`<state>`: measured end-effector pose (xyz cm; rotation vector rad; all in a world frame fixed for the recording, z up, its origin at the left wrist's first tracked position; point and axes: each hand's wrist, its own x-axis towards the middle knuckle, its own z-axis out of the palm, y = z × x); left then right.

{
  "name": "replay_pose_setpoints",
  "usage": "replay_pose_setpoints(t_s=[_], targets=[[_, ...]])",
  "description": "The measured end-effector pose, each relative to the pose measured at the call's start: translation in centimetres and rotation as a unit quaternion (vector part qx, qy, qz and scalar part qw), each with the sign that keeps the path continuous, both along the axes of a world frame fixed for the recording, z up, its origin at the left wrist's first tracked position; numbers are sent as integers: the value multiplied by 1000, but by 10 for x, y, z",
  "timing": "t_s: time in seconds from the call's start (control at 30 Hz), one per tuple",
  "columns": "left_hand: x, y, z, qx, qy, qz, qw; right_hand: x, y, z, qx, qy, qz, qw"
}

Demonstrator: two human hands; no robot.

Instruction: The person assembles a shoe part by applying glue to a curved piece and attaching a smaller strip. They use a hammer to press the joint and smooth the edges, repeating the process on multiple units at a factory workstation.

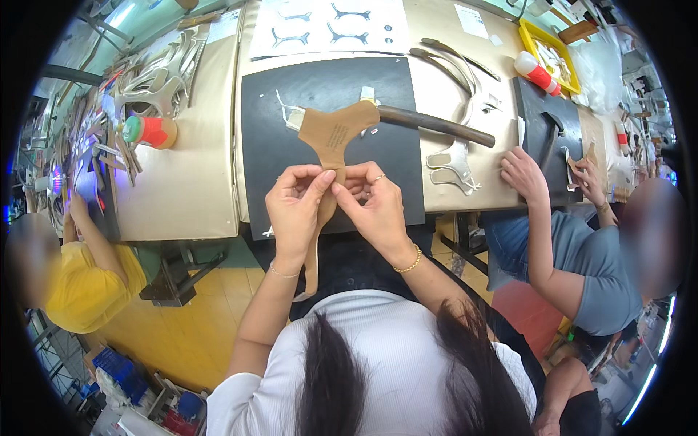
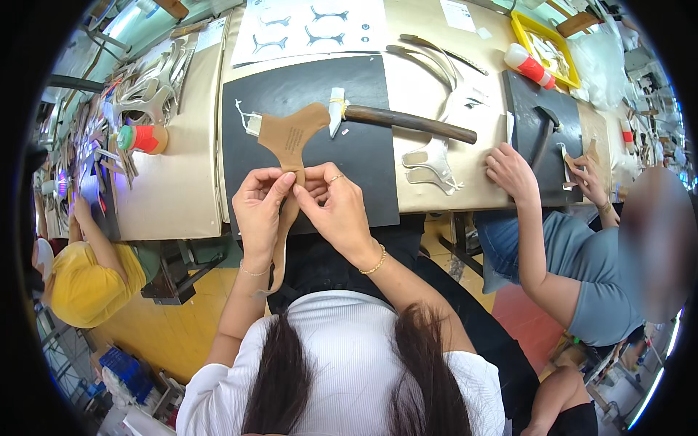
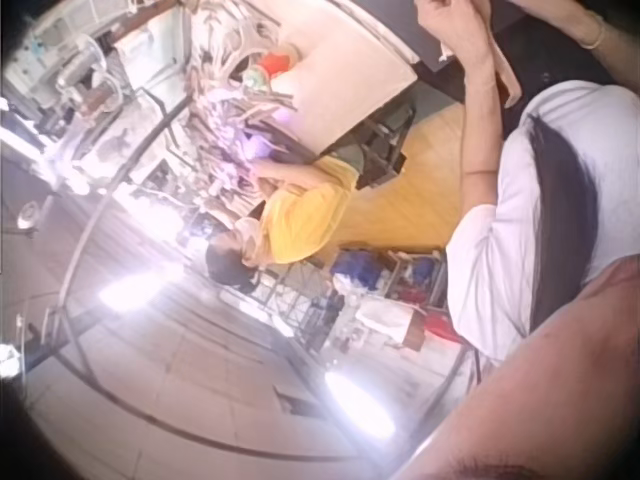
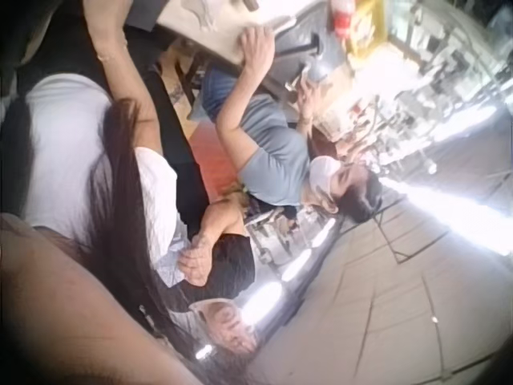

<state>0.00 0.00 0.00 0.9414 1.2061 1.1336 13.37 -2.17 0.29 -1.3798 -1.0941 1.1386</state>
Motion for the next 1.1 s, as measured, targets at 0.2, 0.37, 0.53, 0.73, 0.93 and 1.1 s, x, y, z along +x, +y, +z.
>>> replay_pose_setpoints(t_s=[0.2, 0.37, 0.53, 0.73, 0.93, 1.1], targets=[[3, 0, 2, 49, 15, 24, 998, -4, 1, -9, -30, 91, -10, 995], [-4, 4, 4, 69, 105, -8, 992, 3, 8, -5, -36, 50, 20, 998], [0, 3, 1, 162, 212, -9, 964, 3, 11, -5, -74, 31, 7, 997], [3, 5, -9, 296, 291, 9, 910, 0, 14, -10, -72, -36, -19, 997], [-7, 7, -6, -57, -144, 5, 988, 0, 9, -7, -56, 156, 3, 986], [-9, 5, 1, -92, -215, 13, 972, -3, 5, -2, -36, 223, 6, 974]])
